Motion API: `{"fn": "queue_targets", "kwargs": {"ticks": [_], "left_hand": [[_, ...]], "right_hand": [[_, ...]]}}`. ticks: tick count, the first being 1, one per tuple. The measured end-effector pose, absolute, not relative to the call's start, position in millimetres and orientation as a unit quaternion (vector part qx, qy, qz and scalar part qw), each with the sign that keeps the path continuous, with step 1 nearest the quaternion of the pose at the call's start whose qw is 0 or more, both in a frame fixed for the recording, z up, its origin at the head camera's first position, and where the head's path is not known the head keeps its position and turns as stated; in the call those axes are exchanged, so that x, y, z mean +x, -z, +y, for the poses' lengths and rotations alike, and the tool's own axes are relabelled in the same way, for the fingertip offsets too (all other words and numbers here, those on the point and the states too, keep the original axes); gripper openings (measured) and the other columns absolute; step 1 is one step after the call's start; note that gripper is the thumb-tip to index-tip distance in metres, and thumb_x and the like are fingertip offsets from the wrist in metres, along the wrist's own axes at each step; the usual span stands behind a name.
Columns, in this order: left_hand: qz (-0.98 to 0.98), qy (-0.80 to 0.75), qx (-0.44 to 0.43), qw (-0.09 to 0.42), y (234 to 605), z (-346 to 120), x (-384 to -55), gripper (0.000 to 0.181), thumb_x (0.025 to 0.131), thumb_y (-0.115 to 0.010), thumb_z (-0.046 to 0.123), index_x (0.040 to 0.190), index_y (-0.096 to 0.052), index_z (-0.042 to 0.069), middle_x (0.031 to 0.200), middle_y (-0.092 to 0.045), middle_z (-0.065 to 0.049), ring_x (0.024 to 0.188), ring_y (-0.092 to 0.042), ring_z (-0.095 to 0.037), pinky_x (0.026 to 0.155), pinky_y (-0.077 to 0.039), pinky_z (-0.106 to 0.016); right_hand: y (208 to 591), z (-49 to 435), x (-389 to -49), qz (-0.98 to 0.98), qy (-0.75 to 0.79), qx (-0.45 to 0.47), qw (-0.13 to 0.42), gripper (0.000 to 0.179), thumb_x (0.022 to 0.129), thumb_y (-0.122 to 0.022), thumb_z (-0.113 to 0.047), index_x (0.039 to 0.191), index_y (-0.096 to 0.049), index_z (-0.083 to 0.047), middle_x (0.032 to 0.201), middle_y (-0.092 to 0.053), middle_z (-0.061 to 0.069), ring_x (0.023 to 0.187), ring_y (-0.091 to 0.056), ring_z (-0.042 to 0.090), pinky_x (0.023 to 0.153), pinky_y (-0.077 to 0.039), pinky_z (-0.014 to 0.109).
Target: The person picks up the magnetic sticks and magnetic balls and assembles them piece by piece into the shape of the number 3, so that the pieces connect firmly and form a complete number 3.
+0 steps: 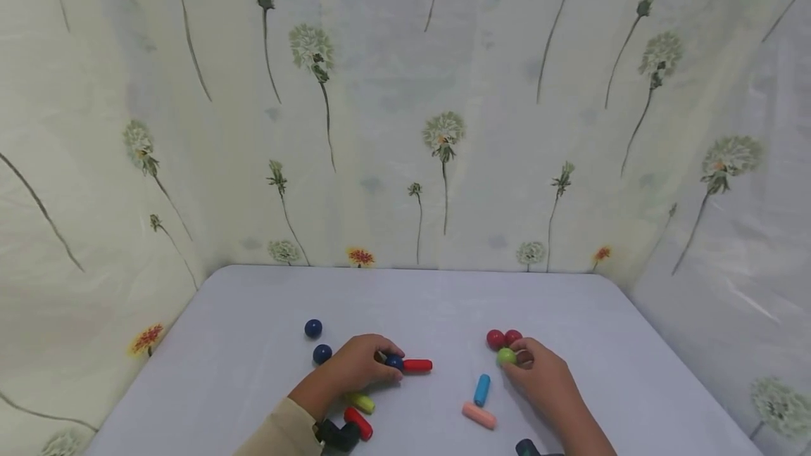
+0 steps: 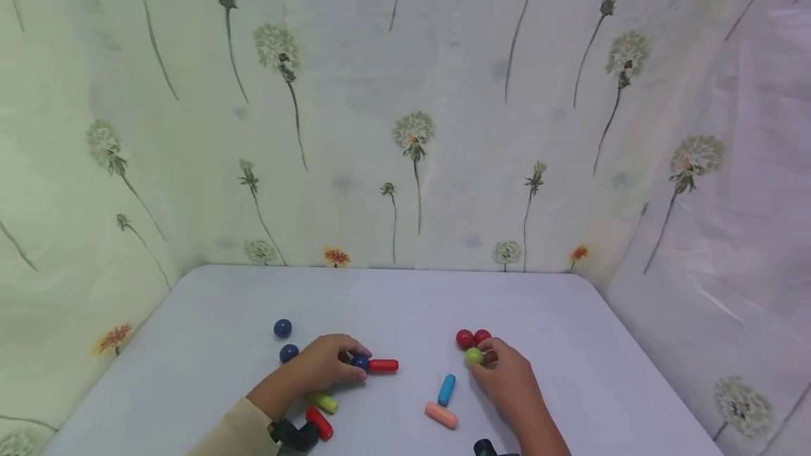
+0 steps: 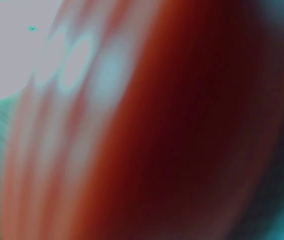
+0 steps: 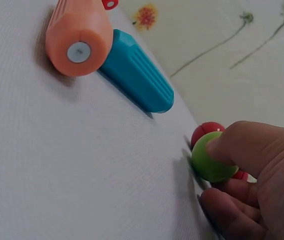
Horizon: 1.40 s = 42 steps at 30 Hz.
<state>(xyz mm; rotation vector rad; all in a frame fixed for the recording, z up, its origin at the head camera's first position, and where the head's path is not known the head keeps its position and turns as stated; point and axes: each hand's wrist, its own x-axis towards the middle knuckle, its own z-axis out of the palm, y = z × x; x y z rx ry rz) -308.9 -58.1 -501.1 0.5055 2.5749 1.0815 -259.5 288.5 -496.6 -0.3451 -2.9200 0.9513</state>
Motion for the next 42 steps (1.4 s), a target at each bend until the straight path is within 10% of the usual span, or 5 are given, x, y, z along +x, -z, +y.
{"fn": "queue_targets", "kwargs": {"ticks": [42], "left_hand": [[0.889, -0.389, 0.183, 0.158, 502, -60, -312, 0.031, 0.085, -0.088, 0.032, 0.114, -0.077, 0.032, 0.108, -0.066, 0.011, 0.098, -0.058, -0.015, 0.091, -0.054, -0.041]], "right_hand": [[484, 221, -259, -0.927, -0.372, 0.037, 0.012, 0.031, 0.087, -0.085, -0.018, 0.115, -0.072, -0.018, 0.102, -0.072, -0.005, 0.094, -0.069, 0.011, 0.090, -0.061, 0.041]]}}
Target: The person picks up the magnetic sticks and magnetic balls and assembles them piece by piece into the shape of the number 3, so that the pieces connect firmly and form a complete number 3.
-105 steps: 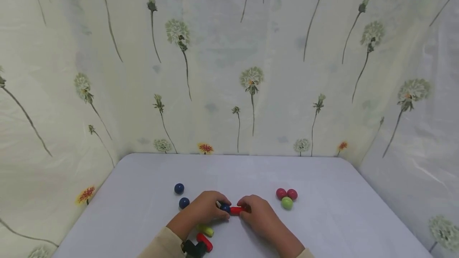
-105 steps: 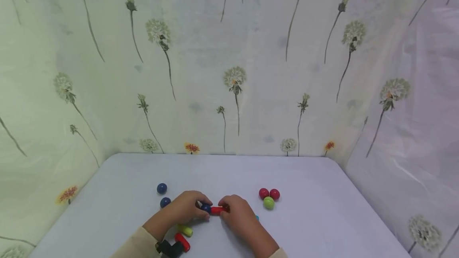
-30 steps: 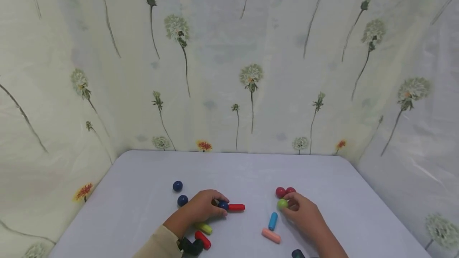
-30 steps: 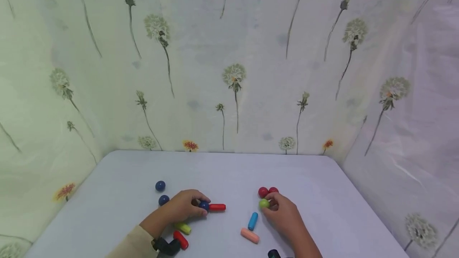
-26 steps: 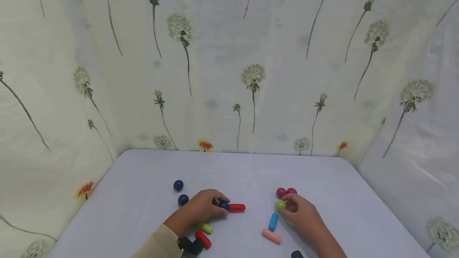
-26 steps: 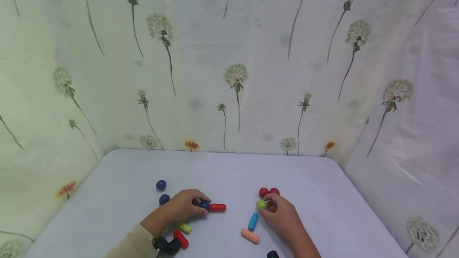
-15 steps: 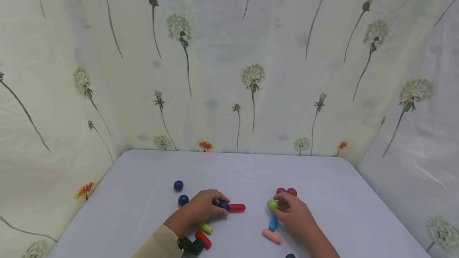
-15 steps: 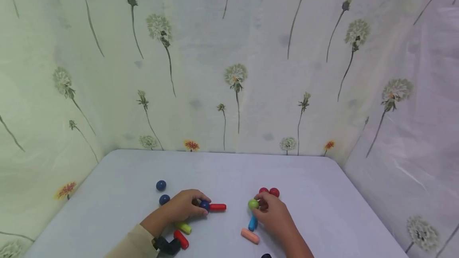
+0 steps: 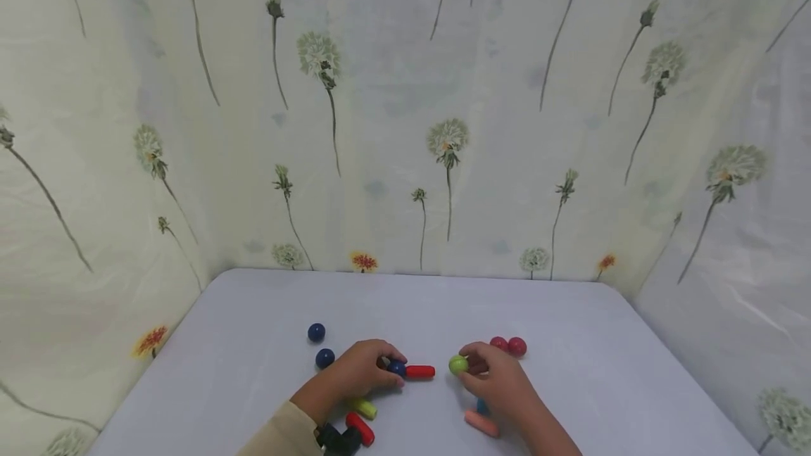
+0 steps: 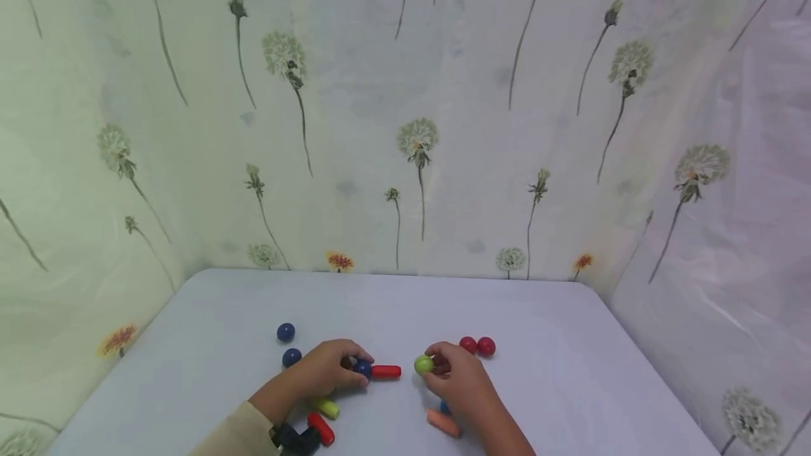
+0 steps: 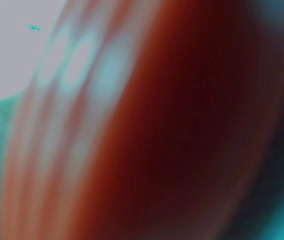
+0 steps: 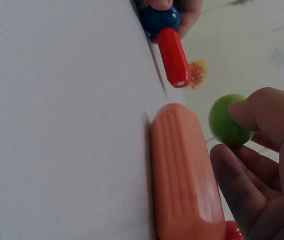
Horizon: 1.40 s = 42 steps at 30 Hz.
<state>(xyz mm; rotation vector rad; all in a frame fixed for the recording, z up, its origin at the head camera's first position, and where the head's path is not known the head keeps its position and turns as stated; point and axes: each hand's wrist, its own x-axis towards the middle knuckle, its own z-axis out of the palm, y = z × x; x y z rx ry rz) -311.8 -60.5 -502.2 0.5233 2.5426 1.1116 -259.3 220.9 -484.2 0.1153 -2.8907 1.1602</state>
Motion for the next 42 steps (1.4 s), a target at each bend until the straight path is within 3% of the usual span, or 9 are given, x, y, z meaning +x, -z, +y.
{"fn": "queue_targets", "kwargs": {"ticks": [6, 15, 42], "left_hand": [[0.889, -0.391, 0.180, 0.155, 502, -60, -314, 0.031, 0.086, -0.087, 0.033, 0.115, -0.077, 0.033, 0.110, -0.066, 0.011, 0.099, -0.058, -0.016, 0.092, -0.054, -0.042], [0.888, -0.390, 0.183, 0.162, 502, -59, -310, 0.031, 0.085, -0.088, 0.033, 0.114, -0.077, 0.032, 0.108, -0.066, 0.011, 0.098, -0.058, -0.016, 0.092, -0.053, -0.041], [0.896, -0.376, 0.185, 0.148, 501, -60, -311, 0.034, 0.085, -0.088, 0.033, 0.117, -0.077, 0.032, 0.113, -0.067, 0.010, 0.099, -0.059, -0.014, 0.094, -0.055, -0.041]], "right_hand": [[481, 209, -265, -0.936, -0.345, 0.067, 0.004, 0.028, 0.087, -0.086, -0.018, 0.112, -0.073, -0.020, 0.100, -0.072, -0.006, 0.093, -0.071, 0.011, 0.087, -0.061, 0.040], [485, 200, -268, -0.948, -0.310, 0.061, -0.041, 0.030, 0.087, -0.086, -0.026, 0.113, -0.073, -0.022, 0.100, -0.071, -0.008, 0.095, -0.067, 0.013, 0.093, -0.059, 0.045], [494, 203, -271, -0.942, -0.327, 0.069, -0.027, 0.033, 0.089, -0.085, -0.024, 0.119, -0.072, -0.022, 0.107, -0.072, -0.007, 0.098, -0.069, 0.012, 0.093, -0.059, 0.044]]}}
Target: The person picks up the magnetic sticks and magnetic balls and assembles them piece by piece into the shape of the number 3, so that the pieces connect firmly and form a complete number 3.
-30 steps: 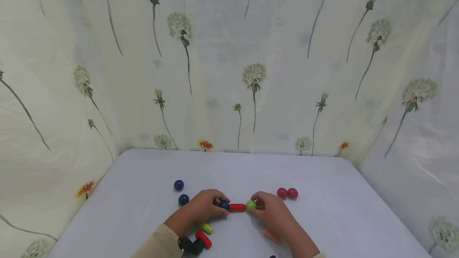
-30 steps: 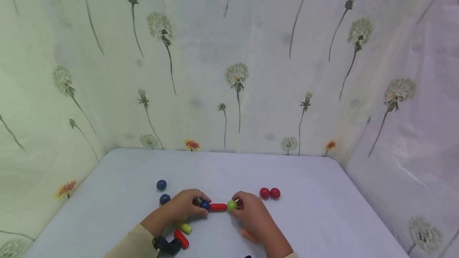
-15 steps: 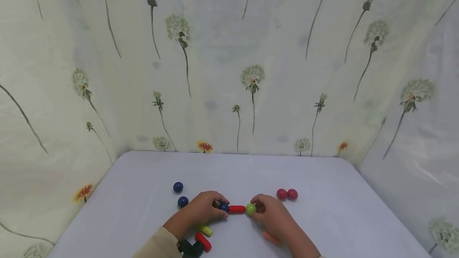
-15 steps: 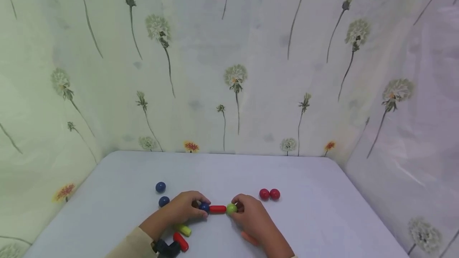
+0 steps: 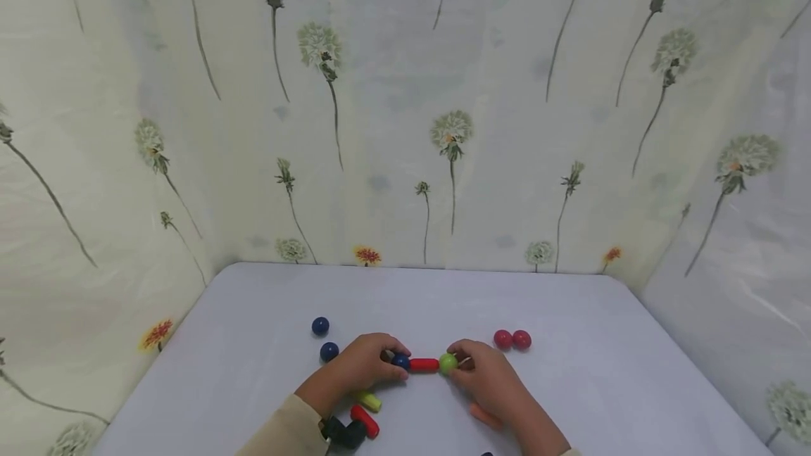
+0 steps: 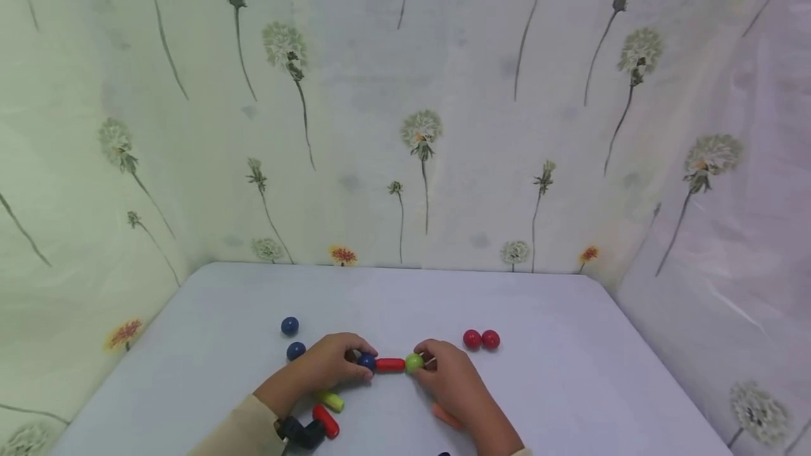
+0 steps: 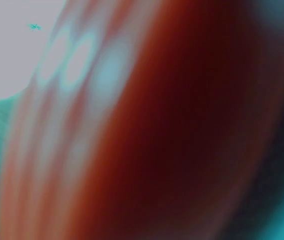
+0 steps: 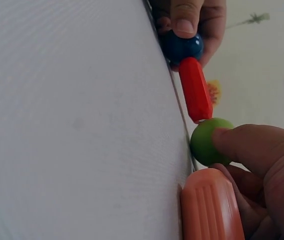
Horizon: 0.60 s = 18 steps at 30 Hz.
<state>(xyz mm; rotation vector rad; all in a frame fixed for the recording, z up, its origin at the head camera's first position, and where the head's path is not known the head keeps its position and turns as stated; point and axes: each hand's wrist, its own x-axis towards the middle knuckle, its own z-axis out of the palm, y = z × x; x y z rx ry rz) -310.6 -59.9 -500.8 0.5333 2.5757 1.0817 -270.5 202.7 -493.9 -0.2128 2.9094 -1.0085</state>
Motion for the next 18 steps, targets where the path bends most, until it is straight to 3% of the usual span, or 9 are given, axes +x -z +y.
{"fn": "queue_targets", "kwargs": {"ticks": [10, 18], "left_hand": [[0.891, -0.384, 0.187, 0.153, 499, -59, -307, 0.032, 0.085, -0.088, 0.030, 0.115, -0.078, 0.031, 0.110, -0.067, 0.010, 0.097, -0.058, -0.015, 0.090, -0.055, -0.039], [0.890, -0.386, 0.190, 0.151, 501, -60, -309, 0.032, 0.085, -0.088, 0.031, 0.115, -0.078, 0.031, 0.110, -0.067, 0.010, 0.098, -0.058, -0.015, 0.092, -0.054, -0.040]], "right_hand": [[495, 204, -266, 0.941, 0.332, -0.054, 0.022, 0.035, 0.088, -0.086, -0.028, 0.120, -0.072, -0.021, 0.107, -0.073, -0.008, 0.099, -0.070, 0.012, 0.093, -0.059, 0.044], [491, 214, -262, 0.933, 0.355, 0.011, -0.046, 0.027, 0.092, -0.082, -0.031, 0.114, -0.074, -0.017, 0.106, -0.074, -0.005, 0.100, -0.071, 0.014, 0.093, -0.058, 0.045]]}}
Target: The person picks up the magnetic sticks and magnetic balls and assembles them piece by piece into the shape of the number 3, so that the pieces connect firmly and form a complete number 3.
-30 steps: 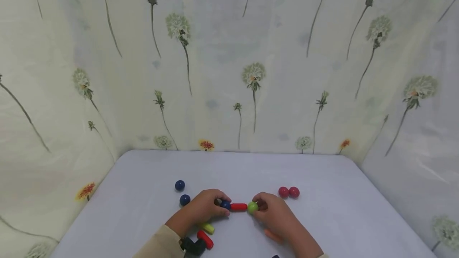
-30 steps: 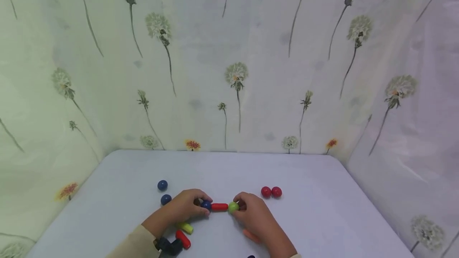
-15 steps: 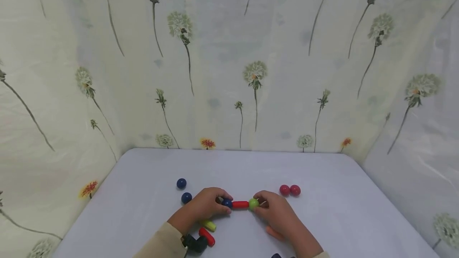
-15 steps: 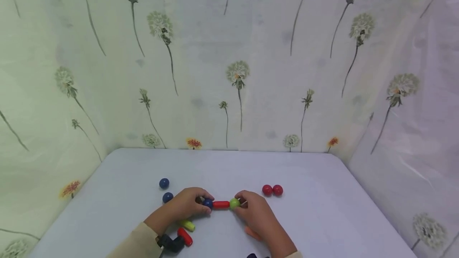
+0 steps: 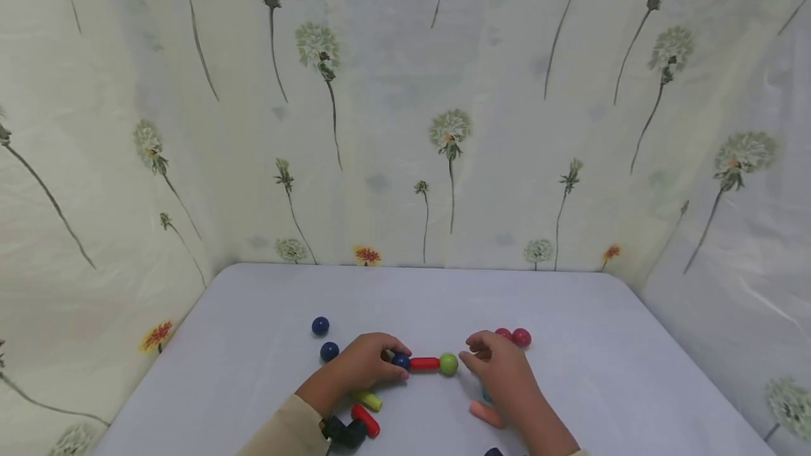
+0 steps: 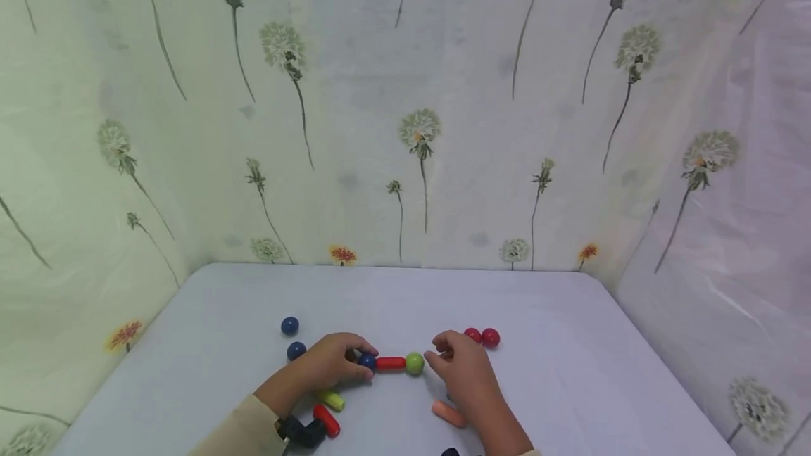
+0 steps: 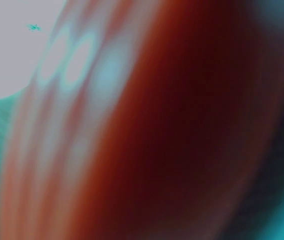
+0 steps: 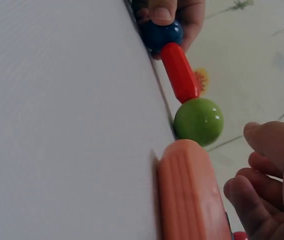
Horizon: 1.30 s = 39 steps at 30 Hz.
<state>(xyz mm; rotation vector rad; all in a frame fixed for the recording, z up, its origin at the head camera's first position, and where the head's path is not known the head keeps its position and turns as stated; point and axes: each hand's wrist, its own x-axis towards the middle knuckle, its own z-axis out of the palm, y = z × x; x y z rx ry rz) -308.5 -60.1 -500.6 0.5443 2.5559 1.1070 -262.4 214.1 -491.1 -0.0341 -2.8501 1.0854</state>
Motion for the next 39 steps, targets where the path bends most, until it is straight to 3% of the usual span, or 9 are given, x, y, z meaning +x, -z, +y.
{"fn": "queue_targets", "kwargs": {"ticks": [11, 23, 31, 39], "left_hand": [[0.886, -0.391, 0.199, 0.149, 507, -63, -313, 0.032, 0.085, -0.089, 0.032, 0.114, -0.078, 0.032, 0.109, -0.068, 0.012, 0.099, -0.059, -0.013, 0.094, -0.053, -0.042], [0.886, -0.395, 0.191, 0.151, 505, -62, -313, 0.031, 0.084, -0.089, 0.032, 0.113, -0.078, 0.033, 0.109, -0.067, 0.012, 0.098, -0.058, -0.014, 0.093, -0.052, -0.042], [0.887, -0.392, 0.193, 0.151, 508, -63, -311, 0.030, 0.085, -0.088, 0.033, 0.114, -0.078, 0.032, 0.105, -0.066, 0.013, 0.095, -0.057, -0.014, 0.085, -0.049, -0.036], [0.886, -0.392, 0.195, 0.152, 503, -64, -310, 0.030, 0.086, -0.087, 0.034, 0.115, -0.078, 0.032, 0.109, -0.067, 0.013, 0.097, -0.057, -0.014, 0.088, -0.050, -0.038]], "right_hand": [[484, 232, -259, -0.950, -0.309, -0.038, 0.025, 0.032, 0.091, -0.083, -0.034, 0.115, -0.074, -0.014, 0.100, -0.072, -0.003, 0.095, -0.067, 0.016, 0.086, -0.059, 0.046], [480, 250, -250, -0.960, -0.275, -0.051, -0.020, 0.040, 0.086, -0.086, -0.035, 0.118, -0.074, -0.015, 0.112, -0.073, -0.001, 0.108, -0.065, 0.023, 0.096, -0.056, 0.055], [491, 265, -246, -0.955, -0.293, -0.025, -0.035, 0.029, 0.087, -0.085, -0.023, 0.113, -0.075, -0.018, 0.109, -0.073, -0.005, 0.102, -0.065, 0.017, 0.095, -0.058, 0.049], [497, 271, -246, -0.948, -0.315, -0.006, -0.034, 0.032, 0.085, -0.079, -0.007, 0.114, -0.077, -0.020, 0.118, -0.073, -0.003, 0.105, -0.066, 0.017, 0.097, -0.057, 0.050]]}}
